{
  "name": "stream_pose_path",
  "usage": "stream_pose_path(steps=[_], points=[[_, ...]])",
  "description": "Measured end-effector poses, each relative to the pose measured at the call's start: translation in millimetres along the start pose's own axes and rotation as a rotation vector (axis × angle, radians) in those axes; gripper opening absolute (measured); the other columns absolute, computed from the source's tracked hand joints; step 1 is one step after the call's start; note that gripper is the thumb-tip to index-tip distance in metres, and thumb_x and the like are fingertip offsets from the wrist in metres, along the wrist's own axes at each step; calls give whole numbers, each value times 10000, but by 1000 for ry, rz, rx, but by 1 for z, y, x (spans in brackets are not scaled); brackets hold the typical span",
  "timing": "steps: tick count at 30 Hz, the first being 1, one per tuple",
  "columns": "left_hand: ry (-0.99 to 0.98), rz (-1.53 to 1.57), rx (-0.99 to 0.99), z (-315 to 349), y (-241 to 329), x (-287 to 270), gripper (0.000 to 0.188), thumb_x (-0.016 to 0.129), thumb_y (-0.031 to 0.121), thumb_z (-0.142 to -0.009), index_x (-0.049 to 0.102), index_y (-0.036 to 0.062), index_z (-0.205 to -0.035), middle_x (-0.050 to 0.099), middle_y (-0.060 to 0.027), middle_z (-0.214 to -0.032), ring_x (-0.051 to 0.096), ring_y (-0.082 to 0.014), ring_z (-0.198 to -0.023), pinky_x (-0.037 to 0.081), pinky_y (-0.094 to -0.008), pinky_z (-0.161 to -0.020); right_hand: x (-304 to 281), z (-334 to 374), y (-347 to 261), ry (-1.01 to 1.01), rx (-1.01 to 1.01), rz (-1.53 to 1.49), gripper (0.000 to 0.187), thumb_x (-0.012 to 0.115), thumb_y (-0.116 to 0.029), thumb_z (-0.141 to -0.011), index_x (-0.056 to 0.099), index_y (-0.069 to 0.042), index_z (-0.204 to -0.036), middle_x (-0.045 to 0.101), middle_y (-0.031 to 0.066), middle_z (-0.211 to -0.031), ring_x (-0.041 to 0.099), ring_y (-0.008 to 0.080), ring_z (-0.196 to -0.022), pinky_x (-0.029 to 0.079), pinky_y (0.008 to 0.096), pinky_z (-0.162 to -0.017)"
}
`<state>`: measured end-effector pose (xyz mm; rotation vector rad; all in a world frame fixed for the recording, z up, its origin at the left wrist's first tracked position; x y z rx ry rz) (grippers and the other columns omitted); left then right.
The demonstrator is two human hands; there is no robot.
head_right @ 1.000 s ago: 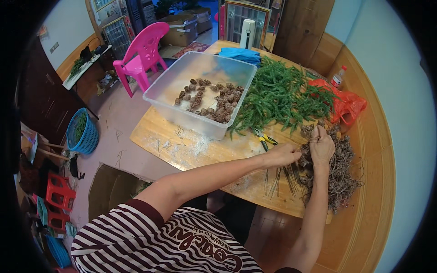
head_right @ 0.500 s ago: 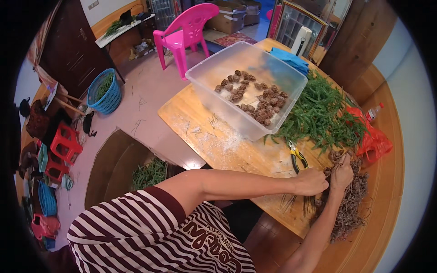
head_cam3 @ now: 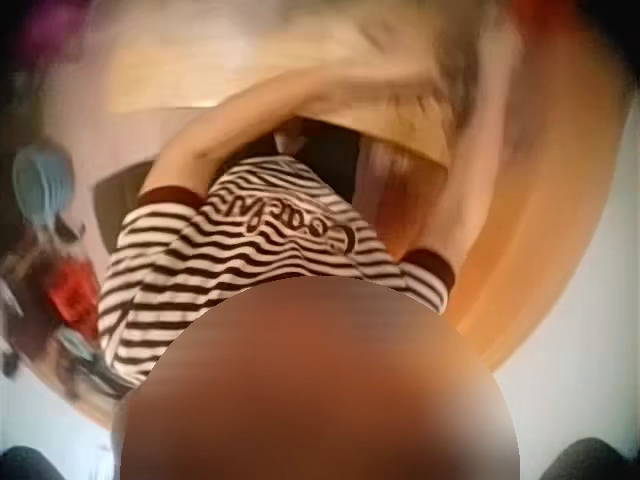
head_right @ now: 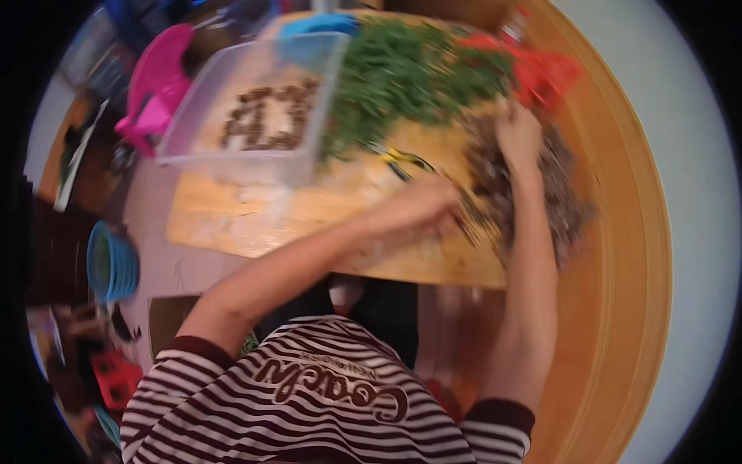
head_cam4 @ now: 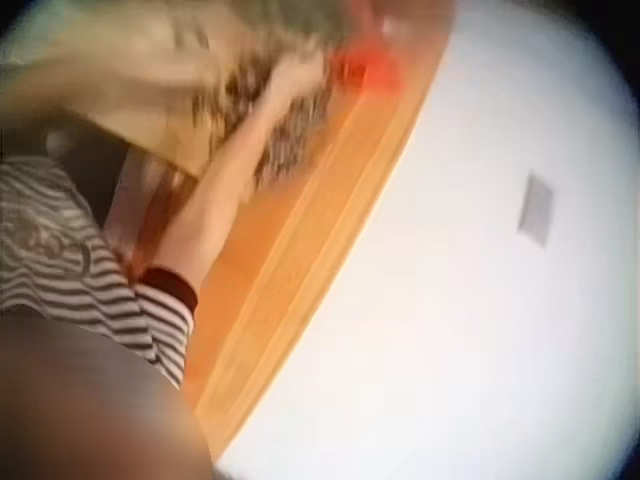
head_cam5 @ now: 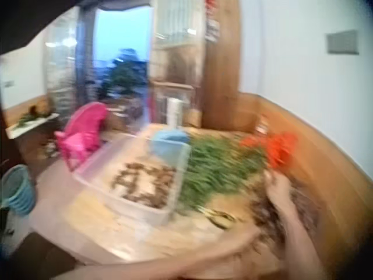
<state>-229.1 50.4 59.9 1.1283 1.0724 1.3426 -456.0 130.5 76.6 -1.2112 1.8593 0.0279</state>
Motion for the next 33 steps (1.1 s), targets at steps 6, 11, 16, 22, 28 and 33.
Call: stream_pose_path(steps=[6,11,16,22,28,33], points=[[163,-42,-60,-11,-33,-34,139,489,114,-848,603,36,-865,563,-16,-665,479,-80,-533,361,-226,-455,-8,-1,-13,-58,159,-363,371,557,-345,-905,620,3,-793,547,88,-593,501,161,-578,412,332,-594],[228,-95,-58,-19,-24,-52,150,520,157,-874,609,37,-891,534,-4,-663,473,-76,-558,366,-222,-486,-12,6,-14,-141,238,-486,356,568,-360,-912,640,-32,-794,516,-18,-600,410,86,-597,385,281,-594],[308,-276,62,-47,-22,-54,278,547,244,-864,605,-27,-882,620,-87,-713,593,-155,-705,457,-310,-653,-16,8,-19,-146,234,-557,366,574,-374,-912,644,-32,-804,528,-61,-635,406,64,-618,383,274,-601],[281,-654,180,-84,1,-38,447,618,411,-822,611,-23,-928,655,-164,-795,637,-270,-803,473,-385,-728,-24,11,-28,-218,279,-565,365,571,-361,-915,675,-11,-891,617,-13,-772,496,78,-721,416,271,-708],[207,-895,183,-91,19,-13,578,651,522,-761,613,-15,-968,657,-186,-835,634,-312,-833,477,-404,-746,-28,14,-26,-178,231,-556,357,584,-347,-910,628,-23,-768,495,-65,-622,379,51,-606,354,261,-570],[197,-924,144,-94,16,-11,569,629,517,-763,624,-27,-933,655,-194,-861,629,-321,-861,478,-412,-753,-19,15,-33,-198,187,-600,302,559,-273,-909,598,-27,-737,470,-49,-601,367,62,-597,342,267,-568]])
Point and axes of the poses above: each hand's wrist, its own z-axis away from the middle knuckle, its own x-axis out of the palm, y = z × x, the point moved 3 cm from there along -z, towards the middle knuckle
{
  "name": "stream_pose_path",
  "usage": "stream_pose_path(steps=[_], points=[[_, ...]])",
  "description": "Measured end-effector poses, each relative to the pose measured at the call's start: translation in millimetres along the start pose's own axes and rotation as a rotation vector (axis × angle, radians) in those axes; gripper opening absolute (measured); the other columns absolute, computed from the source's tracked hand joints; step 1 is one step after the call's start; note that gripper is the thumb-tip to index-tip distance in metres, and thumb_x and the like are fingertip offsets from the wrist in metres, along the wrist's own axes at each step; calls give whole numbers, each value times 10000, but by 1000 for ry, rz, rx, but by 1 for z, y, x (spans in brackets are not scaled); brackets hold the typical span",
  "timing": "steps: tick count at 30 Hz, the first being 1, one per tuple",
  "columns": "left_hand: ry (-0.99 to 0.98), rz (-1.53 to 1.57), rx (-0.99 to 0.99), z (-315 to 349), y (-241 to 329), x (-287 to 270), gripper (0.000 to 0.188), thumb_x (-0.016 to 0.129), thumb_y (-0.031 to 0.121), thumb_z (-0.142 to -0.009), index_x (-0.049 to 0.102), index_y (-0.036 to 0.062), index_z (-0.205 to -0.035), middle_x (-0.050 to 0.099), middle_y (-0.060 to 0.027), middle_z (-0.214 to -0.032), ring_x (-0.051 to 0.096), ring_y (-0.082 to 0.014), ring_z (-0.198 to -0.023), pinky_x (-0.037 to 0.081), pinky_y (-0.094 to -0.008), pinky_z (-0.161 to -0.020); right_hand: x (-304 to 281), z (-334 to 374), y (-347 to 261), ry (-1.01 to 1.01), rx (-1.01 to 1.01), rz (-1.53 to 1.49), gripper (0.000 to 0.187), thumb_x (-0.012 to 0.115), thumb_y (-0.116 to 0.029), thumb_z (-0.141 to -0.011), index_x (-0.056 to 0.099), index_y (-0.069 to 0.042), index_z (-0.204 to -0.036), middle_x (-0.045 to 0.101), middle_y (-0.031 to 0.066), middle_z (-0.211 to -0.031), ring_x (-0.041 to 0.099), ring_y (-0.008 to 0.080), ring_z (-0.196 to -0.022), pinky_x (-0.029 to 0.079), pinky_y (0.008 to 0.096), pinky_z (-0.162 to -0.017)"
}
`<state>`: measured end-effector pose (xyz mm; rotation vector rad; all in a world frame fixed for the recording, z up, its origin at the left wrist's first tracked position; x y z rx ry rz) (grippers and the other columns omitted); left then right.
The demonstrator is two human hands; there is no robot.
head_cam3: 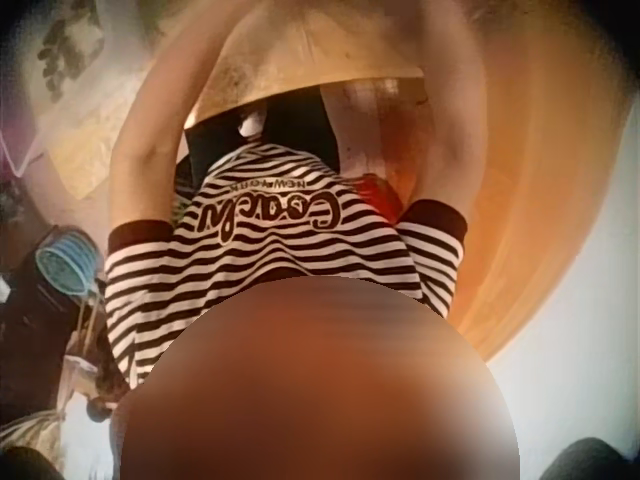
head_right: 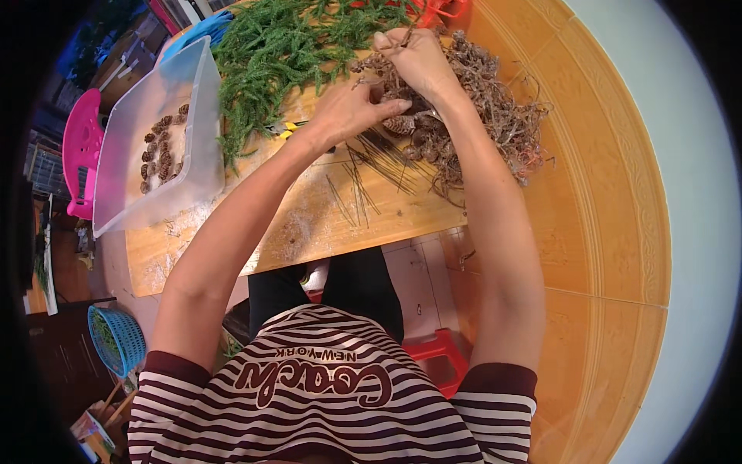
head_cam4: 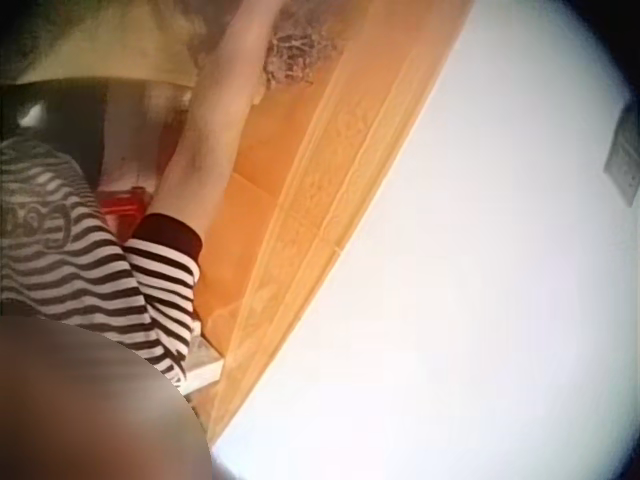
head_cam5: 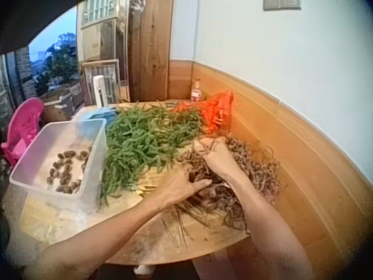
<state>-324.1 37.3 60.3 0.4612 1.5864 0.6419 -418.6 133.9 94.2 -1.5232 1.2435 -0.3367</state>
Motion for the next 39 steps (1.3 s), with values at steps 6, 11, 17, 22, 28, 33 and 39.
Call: stream_pose_path(steps=[6,11,17,22,28,33,39], points=[[-61,142,-75,1,-9,-3,440,561,383,-804,641,-44,-878,656,-189,-868,631,-314,-844,484,-400,-768,-9,3,-2,-113,-1,181,251,553,-249,-901,626,-10,-888,607,30,-788,522,115,-755,415,281,-722],[-23,400,-57,3,-24,0,406,527,327,-808,651,-42,-924,662,-151,-856,639,-267,-806,488,-389,-765,-12,7,-3,-186,-13,350,220,544,-185,-894,651,-12,-977,668,46,-853,596,129,-820,449,277,-781],[-103,602,-229,4,-37,-8,367,550,294,-805,653,-38,-922,655,-105,-844,632,-171,-781,499,-344,-698,-10,15,-10,-307,34,427,225,476,-59,-837,639,-6,-983,646,46,-800,595,133,-834,450,272,-770],[-29,583,-65,2,-40,-16,277,523,291,-829,616,31,-812,531,17,-618,442,-58,-544,348,-244,-489,0,17,-4,-361,-71,373,269,448,-22,-810,615,20,-1017,642,69,-842,594,146,-860,453,270,-769],[61,459,106,-6,-38,-12,359,575,341,-734,664,9,-836,650,-131,-735,629,-222,-693,493,-347,-655,-2,21,-6,-430,-50,372,264,503,-146,-880,603,41,-1038,653,130,-916,606,193,-849,458,295,-779],[137,435,145,6,-30,-18,326,563,308,-740,665,12,-832,636,-181,-735,624,-288,-682,484,-384,-628,10,27,-18,-432,1,314,281,510,-226,-898,601,27,-978,593,161,-759,559,238,-687,450,314,-691],[69,363,129,7,-29,-13,300,572,272,-738,657,16,-869,633,-216,-789,618,-353,-730,475,-432,-660,16,28,-19,-380,-67,367,233,508,-219,-900,579,3,-901,499,173,-667,506,267,-607,425,348,-612]])
Point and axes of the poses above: each hand's wrist, its own z-axis away from the middle knuckle, its own x-axis out of the palm, y = z × x, the point moved 3 cm from there along -z, towards the middle knuckle
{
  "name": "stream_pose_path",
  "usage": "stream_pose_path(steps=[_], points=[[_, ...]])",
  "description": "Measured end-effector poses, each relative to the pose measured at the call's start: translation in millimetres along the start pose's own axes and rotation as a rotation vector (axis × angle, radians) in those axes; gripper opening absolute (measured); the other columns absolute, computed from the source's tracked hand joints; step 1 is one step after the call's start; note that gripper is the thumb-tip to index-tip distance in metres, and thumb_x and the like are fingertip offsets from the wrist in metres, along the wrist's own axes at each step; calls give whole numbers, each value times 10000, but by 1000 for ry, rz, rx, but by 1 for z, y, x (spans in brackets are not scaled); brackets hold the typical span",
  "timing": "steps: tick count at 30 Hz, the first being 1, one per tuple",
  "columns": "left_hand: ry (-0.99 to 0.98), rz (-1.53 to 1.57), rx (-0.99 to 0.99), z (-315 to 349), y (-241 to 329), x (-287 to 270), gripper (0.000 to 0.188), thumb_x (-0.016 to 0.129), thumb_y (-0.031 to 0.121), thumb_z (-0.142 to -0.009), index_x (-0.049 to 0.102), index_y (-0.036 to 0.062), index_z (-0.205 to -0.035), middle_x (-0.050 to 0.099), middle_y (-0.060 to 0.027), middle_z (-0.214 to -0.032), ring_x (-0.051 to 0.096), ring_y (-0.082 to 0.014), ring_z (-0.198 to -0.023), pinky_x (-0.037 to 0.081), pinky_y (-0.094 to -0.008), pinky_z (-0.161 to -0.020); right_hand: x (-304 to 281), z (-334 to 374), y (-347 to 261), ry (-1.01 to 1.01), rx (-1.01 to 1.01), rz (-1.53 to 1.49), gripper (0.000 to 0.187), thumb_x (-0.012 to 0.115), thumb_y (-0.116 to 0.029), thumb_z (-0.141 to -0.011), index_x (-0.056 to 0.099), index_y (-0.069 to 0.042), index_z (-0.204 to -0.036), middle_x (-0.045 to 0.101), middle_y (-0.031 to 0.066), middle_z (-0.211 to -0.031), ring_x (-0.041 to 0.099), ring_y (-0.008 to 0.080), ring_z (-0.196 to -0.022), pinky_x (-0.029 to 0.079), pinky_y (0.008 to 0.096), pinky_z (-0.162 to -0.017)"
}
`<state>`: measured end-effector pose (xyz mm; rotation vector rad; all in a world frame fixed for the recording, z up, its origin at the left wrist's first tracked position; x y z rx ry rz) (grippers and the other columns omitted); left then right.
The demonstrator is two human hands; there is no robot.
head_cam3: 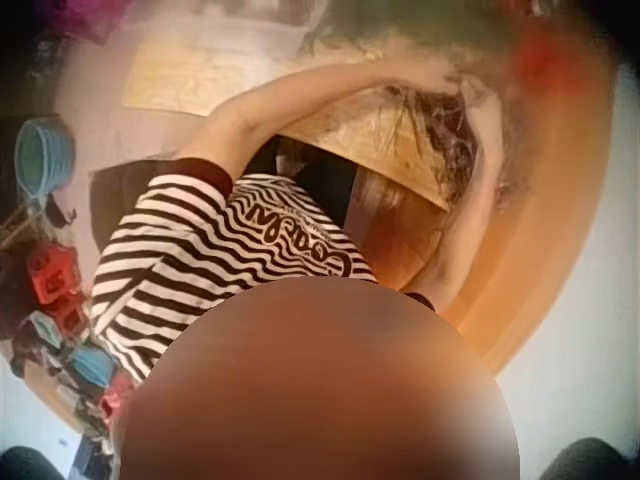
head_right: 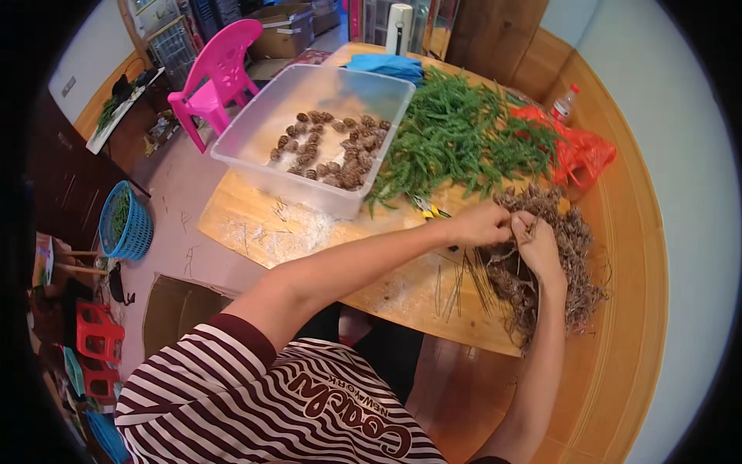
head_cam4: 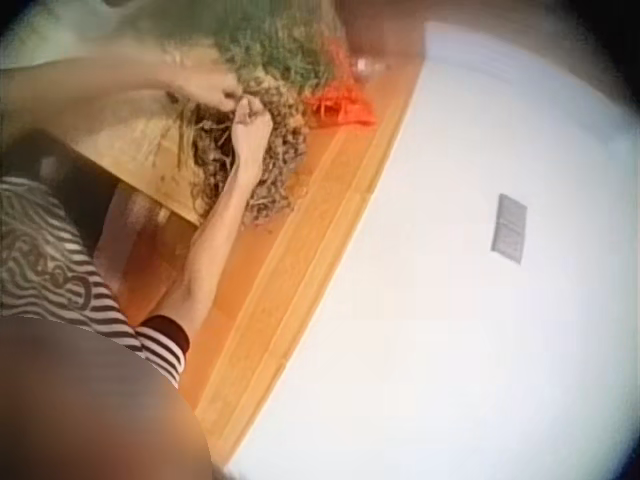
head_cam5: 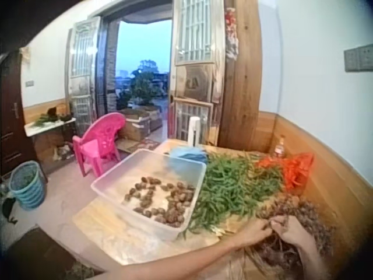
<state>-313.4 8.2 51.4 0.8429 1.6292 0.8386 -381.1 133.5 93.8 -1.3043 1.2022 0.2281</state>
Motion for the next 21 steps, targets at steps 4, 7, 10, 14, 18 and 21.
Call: stream_pose_path(steps=[4,7,10,14,18,21], points=[[28,-94,-2,5,6,3,281,568,249,-741,655,14,-869,637,-211,-833,617,-373,-792,474,-462,-683,2,-1,-5,-34,108,186,220,499,-201,-901,552,7,-850,448,187,-643,441,312,-576,404,368,-576],[21,-136,-29,7,5,2,251,565,229,-747,654,21,-855,638,-214,-850,615,-383,-833,472,-480,-699,5,-1,-7,-23,66,243,275,455,-203,-935,478,28,-789,379,98,-584,360,159,-557,365,314,-539],[54,-162,-50,11,3,2,247,564,225,-753,656,21,-858,638,-215,-846,615,-387,-843,473,-481,-703,5,-3,-14,-116,108,285,280,455,-207,-935,481,34,-793,389,97,-604,367,157,-583,367,309,-552],[40,-189,-92,16,1,3,262,564,221,-759,658,4,-871,638,-225,-867,612,-393,-872,471,-480,-716,8,1,1,-169,95,201,193,490,-147,-901,523,31,-836,468,127,-683,429,210,-613,394,315,-584],[52,-127,-136,22,0,1,292,564,227,-767,656,-23,-886,638,-234,-896,608,-391,-903,468,-474,-730,10,7,-12,-175,63,-21,113,515,-71,-859,567,23,-890,523,105,-784,482,194,-684,415,307,-632],[46,-96,-142,23,-3,1,316,553,244,-778,648,-26,-912,634,-237,-900,607,-391,-896,463,-469,-730,8,7,-13,-209,58,-45,123,526,-44,-844,579,26,-931,522,80,-826,486,168,-715,417,297,-664]])
Point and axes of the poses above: each hand's wrist, its own z-axis away from the middle knuckle, its own x-axis out of the palm, y = z × x, the point moved 3 cm from there along -z, towards the middle knuckle
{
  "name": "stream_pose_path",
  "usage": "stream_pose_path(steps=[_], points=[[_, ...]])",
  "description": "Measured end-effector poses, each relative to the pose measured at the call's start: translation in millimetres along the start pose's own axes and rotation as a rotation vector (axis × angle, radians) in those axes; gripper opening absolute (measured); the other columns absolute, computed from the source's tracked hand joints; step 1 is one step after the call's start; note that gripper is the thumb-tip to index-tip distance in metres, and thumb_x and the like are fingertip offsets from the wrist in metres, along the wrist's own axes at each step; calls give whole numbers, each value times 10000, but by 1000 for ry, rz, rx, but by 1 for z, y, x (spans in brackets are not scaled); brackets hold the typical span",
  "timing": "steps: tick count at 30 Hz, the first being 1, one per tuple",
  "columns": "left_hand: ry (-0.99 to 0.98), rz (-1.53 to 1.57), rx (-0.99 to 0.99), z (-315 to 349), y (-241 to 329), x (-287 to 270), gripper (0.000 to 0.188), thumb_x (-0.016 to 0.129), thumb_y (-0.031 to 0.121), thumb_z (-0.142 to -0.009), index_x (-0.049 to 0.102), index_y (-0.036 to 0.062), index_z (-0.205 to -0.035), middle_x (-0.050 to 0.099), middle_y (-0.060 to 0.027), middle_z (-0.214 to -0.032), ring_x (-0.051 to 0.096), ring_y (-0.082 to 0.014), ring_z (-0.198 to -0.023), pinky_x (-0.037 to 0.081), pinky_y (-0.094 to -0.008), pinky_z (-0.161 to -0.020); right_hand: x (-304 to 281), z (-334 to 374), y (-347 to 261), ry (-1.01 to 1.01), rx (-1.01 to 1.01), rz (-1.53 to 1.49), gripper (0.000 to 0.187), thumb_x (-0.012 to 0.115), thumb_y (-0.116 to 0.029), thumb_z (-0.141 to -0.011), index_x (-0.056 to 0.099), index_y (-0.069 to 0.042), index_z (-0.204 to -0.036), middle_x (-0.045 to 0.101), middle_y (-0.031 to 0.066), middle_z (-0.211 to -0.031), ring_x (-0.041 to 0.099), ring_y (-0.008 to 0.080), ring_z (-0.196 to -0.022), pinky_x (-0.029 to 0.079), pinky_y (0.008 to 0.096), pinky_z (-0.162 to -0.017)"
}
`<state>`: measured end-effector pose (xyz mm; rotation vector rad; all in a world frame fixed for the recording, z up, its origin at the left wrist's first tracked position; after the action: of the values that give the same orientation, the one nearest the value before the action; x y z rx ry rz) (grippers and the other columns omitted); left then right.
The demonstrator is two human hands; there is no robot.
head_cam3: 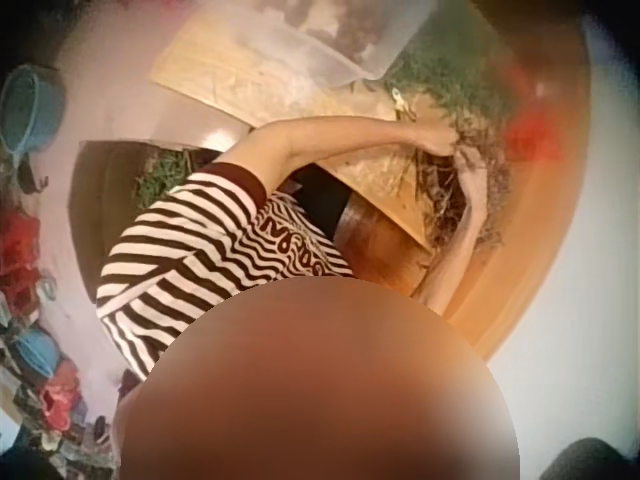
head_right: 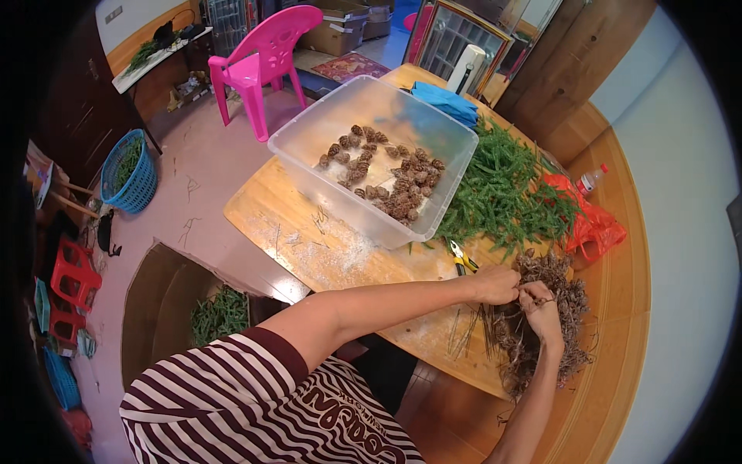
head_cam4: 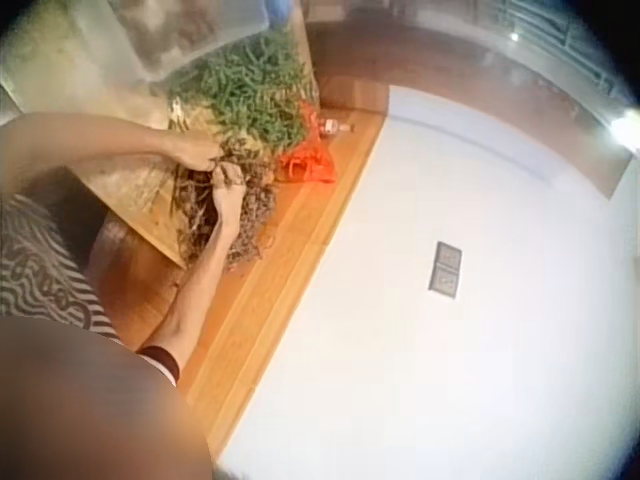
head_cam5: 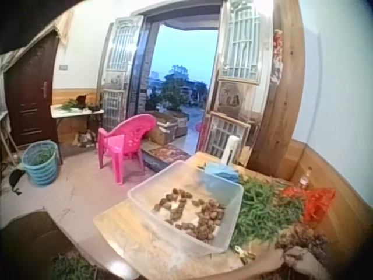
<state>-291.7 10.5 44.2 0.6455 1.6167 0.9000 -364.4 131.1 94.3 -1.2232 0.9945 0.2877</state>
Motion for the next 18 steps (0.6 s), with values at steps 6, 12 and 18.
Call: stream_pose_path(steps=[6,12,18], points=[[-110,22,-23,-5,-3,3,357,527,281,-800,629,-12,-976,631,-229,-910,608,-383,-891,458,-457,-729,1,0,-1,-47,-21,166,178,519,-13,-826,579,31,-988,526,48,-829,478,140,-725,419,280,-684],[-108,96,9,-8,-8,1,323,543,241,-795,645,-36,-927,637,-230,-941,611,-372,-915,469,-445,-731,1,-5,-1,-43,98,-23,183,505,-3,-813,577,32,-977,547,19,-809,473,104,-732,416,251,-670],[-194,10,56,-4,0,-1,308,506,215,-808,642,-5,-975,636,-220,-973,610,-357,-938,469,-445,-770,4,-10,5,-36,124,-43,186,489,1,-820,567,40,-984,550,4,-803,457,85,-714,405,228,-655]])
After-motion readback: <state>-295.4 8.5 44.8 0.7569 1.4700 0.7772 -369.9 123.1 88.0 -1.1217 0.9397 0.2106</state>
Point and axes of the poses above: each hand's wrist, its own z-axis away from the middle knuckle, its own x-axis out of the palm, y = z × x, the point moved 3 cm from there along -z, towards the middle knuckle
